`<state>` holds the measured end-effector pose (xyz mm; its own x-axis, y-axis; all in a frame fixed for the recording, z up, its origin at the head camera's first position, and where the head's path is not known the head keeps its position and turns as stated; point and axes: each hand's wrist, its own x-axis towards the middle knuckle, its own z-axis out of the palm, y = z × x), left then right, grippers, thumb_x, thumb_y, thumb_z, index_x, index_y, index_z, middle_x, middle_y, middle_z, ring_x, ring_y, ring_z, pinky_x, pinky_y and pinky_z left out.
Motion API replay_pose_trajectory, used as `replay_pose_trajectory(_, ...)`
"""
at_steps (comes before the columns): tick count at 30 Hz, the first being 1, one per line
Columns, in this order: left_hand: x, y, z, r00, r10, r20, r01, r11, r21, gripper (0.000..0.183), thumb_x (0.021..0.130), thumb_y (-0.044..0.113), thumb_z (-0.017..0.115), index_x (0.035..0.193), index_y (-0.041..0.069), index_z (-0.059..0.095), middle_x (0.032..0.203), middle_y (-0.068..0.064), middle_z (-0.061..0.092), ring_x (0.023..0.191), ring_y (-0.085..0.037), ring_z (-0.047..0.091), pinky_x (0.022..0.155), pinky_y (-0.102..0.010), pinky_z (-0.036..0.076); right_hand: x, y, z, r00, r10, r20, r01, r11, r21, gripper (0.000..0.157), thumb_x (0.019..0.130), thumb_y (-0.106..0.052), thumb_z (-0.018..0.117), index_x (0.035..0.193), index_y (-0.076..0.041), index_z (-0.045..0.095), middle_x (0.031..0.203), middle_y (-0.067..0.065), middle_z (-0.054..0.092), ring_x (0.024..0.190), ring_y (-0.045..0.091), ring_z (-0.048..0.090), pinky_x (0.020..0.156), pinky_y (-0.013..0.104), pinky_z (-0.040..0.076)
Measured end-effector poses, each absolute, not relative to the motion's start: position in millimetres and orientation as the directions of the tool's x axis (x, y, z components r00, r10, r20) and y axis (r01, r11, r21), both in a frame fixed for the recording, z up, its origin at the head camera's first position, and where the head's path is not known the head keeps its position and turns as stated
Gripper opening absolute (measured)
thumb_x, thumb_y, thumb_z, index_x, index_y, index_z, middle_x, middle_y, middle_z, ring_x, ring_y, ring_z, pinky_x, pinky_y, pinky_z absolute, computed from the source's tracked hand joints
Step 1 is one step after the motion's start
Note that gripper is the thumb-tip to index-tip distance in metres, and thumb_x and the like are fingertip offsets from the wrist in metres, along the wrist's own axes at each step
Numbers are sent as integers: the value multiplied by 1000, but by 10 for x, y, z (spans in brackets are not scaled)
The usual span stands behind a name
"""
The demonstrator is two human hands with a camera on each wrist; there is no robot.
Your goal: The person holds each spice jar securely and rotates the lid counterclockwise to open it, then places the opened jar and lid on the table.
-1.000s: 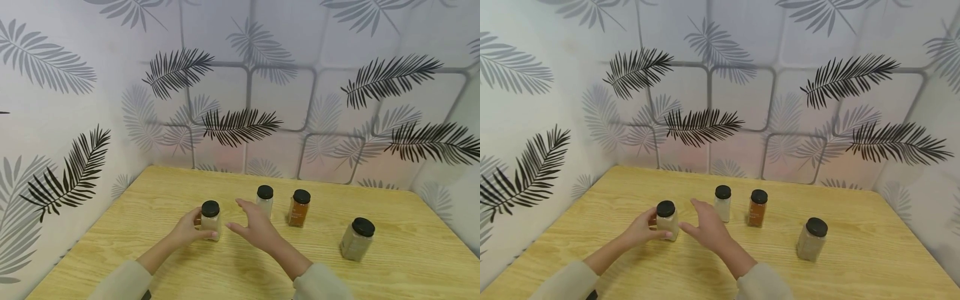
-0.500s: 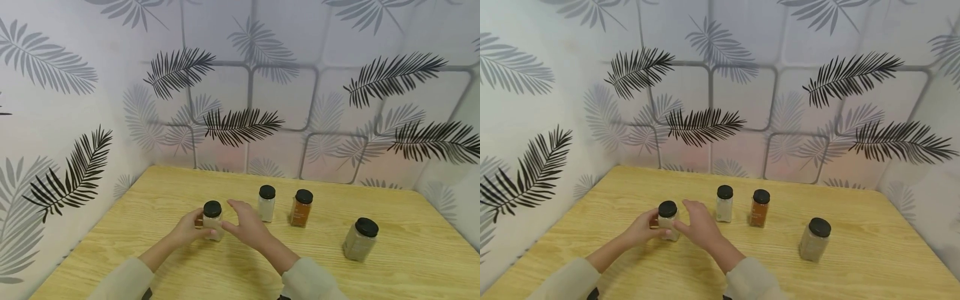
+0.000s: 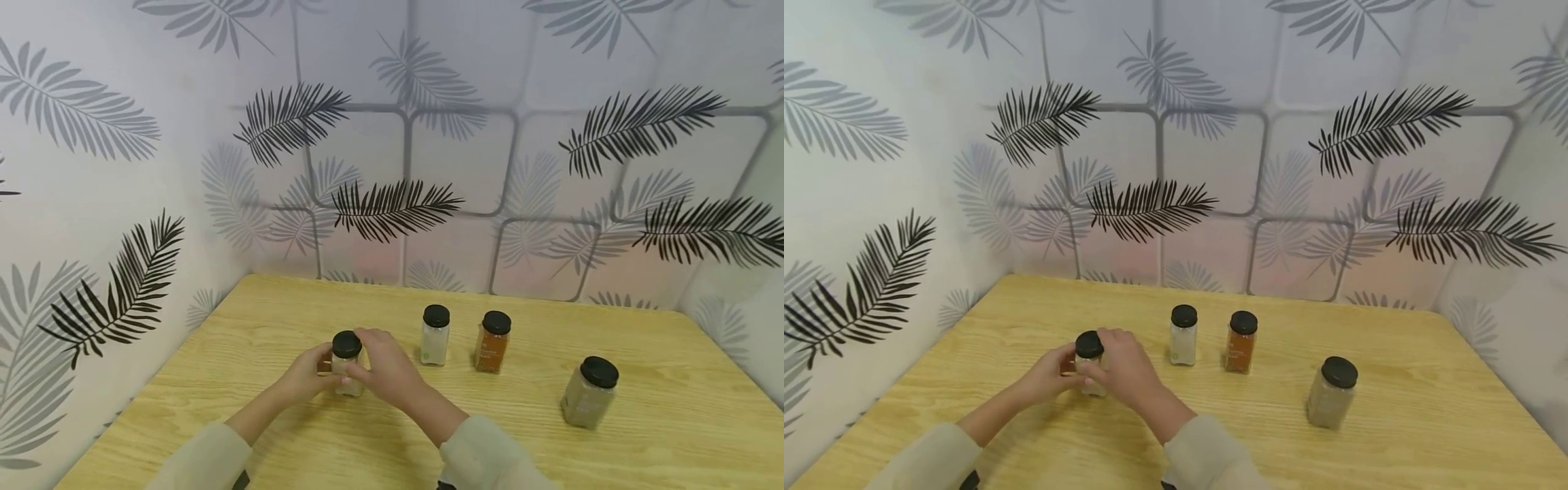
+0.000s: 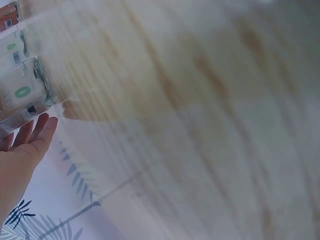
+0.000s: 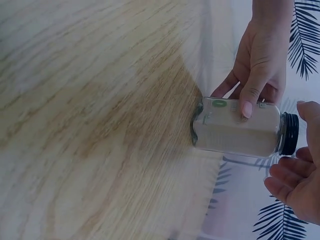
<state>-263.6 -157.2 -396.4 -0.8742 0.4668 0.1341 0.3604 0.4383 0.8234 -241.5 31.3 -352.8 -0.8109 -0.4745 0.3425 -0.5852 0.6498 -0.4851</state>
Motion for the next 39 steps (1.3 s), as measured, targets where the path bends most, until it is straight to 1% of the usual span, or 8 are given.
replay_pose_trajectory(7,-2632,-1564,-3963,-875,467,129,353,432,830,56,86,16,66,131,-6,41,115,-21,55,113,-44,53,92,-44,51,-2418,241,-3452,-821,-483,305,-569,742,-355,54,91,-30,60,131,4,46,123,19,56,115,30,53,93,39,50)
replay_pose_trajectory(14,-2633,-1591,-3988,-866,480,139,371,432,822,56,88,15,64,132,-8,39,120,-25,53,113,-44,53,92,-44,51,-2461,163,-3407,-833,-493,252,-549,794,-262,54,91,-35,59,127,3,50,117,16,57,109,27,55,86,35,52)
replay_pose_trajectory(16,-2637,-1596,-3996,-864,485,139,376,435,818,56,88,15,64,133,-8,39,123,-27,51,114,-45,52,92,-44,51,-2522,154,-3467,-820,-504,272,-564,794,-228,56,92,-42,54,126,2,51,115,15,58,106,27,55,84,36,53)
replay_pose_trajectory(22,-2661,-1598,-3992,-866,484,129,372,448,813,53,89,13,63,132,-7,40,131,-29,46,117,-46,50,92,-42,51,-2563,100,-3458,-806,-500,317,-548,833,-77,51,92,-47,52,113,-1,58,100,11,60,91,23,58,76,33,54)
replay_pose_trajectory(23,-2663,-1599,-3990,-868,481,126,367,449,814,53,89,13,63,132,-7,40,131,-29,46,117,-46,50,92,-42,51,-2515,84,-3387,-820,-488,298,-529,846,-70,46,91,-43,55,110,-1,59,99,10,60,91,22,58,76,32,54)
replay_pose_trajectory(27,-2660,-1594,-3975,-871,475,125,365,455,812,54,88,15,63,132,-7,41,131,-29,46,116,-46,51,92,-43,51,-2537,42,-3383,-845,-457,278,-487,872,-45,46,90,-45,55,107,-3,60,97,8,61,91,21,58,77,32,54)
replay_pose_trajectory(31,-2655,-1593,-3966,-876,465,131,372,476,797,55,87,16,65,131,-6,42,130,-29,47,116,-46,51,93,-46,50,-2541,20,-3389,-848,-447,285,-477,878,-45,48,89,-48,54,105,-3,61,96,8,62,91,21,59,75,31,55)
replay_pose_trajectory(39,-2687,-1602,-3994,-873,466,144,395,502,769,55,87,18,65,131,-6,44,126,-25,53,115,-42,54,95,-48,48,-2549,23,-3395,-847,-445,289,-489,866,-100,46,89,-44,57,105,-1,60,96,10,62,90,23,60,76,33,55)
